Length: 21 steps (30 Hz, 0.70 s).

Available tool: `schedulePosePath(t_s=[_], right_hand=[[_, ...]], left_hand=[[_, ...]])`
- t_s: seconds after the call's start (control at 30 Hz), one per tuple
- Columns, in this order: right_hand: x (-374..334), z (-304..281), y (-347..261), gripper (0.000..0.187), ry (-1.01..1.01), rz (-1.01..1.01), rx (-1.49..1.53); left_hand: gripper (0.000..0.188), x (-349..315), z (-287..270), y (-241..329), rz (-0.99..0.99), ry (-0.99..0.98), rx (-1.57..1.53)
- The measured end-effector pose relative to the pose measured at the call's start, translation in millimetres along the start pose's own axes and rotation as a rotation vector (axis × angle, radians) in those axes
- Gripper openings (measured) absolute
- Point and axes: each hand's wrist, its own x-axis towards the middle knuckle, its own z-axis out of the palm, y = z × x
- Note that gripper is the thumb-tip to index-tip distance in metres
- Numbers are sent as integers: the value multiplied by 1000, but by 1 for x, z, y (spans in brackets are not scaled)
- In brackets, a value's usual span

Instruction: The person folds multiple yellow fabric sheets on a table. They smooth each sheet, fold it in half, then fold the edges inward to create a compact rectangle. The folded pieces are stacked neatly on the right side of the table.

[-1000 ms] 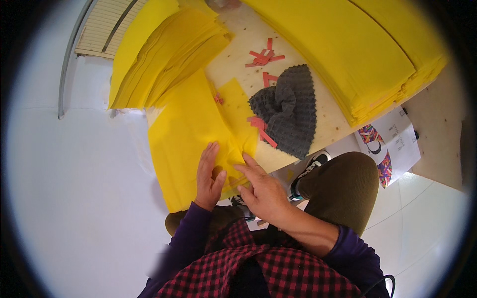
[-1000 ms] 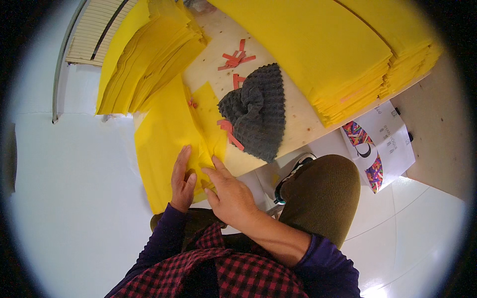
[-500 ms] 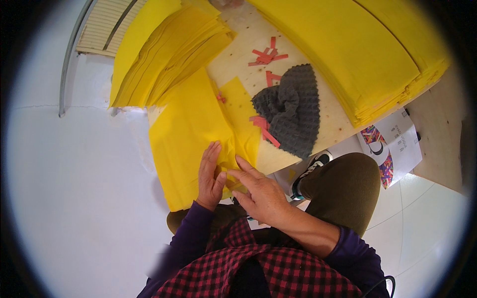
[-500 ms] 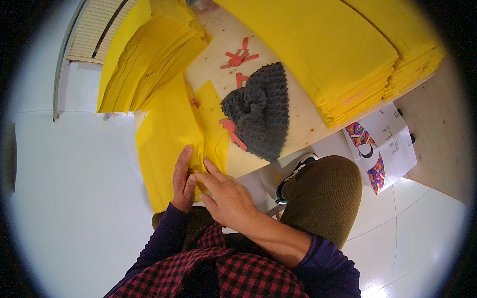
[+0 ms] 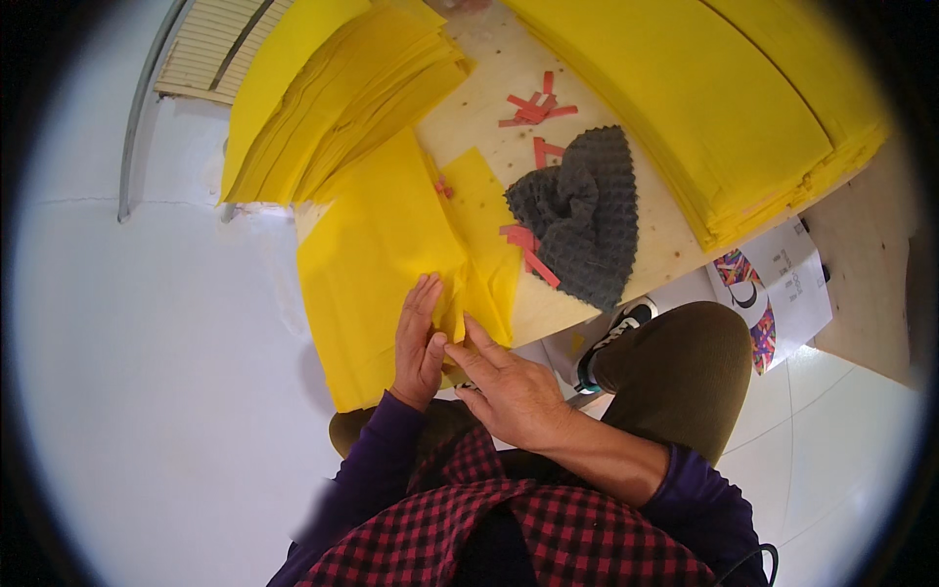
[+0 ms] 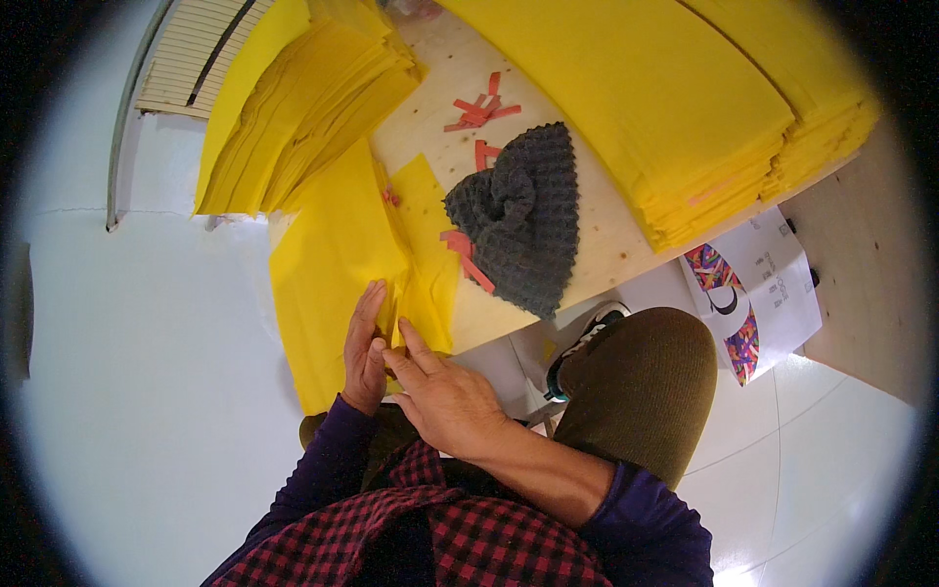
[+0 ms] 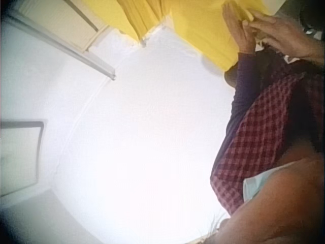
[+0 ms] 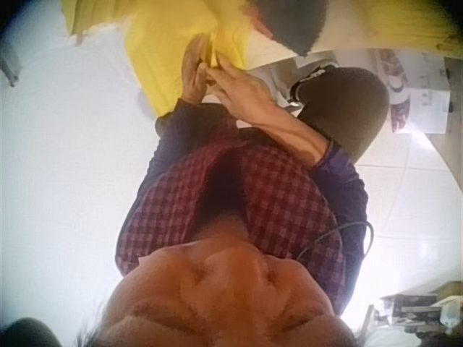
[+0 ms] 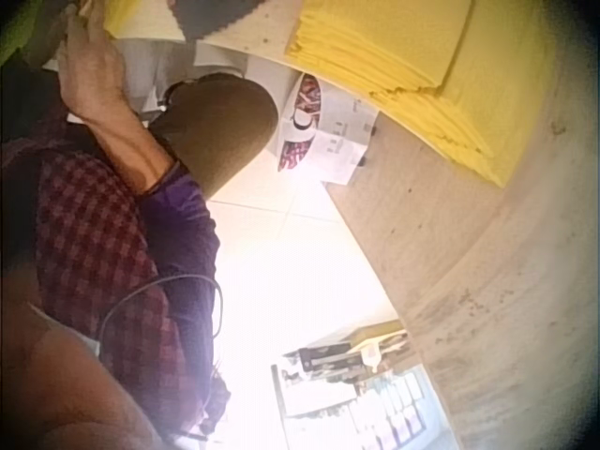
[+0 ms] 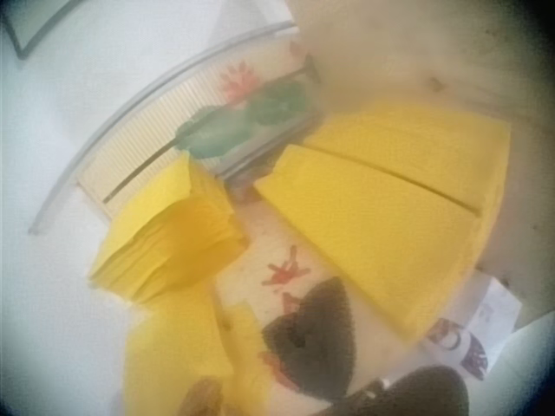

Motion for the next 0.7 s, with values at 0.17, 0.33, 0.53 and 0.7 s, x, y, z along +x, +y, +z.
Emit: schedulePosePath(t_s=[0.17,0.33,0.53,0.7], right_hand=[[0,0,0,62,2,23,4],[-1,-3,0,58,36,77,52],[7,-30,1,42,225,119,67],[44,-42,5,34,275,49,92]], left_hand=[[60,-1,0,1,-1,14,-3],[61,0,-1,0,12,0,-10],[61,0,-4,4,-3,-10,-11],[60,1,-7,5,-6,-11,-29]])
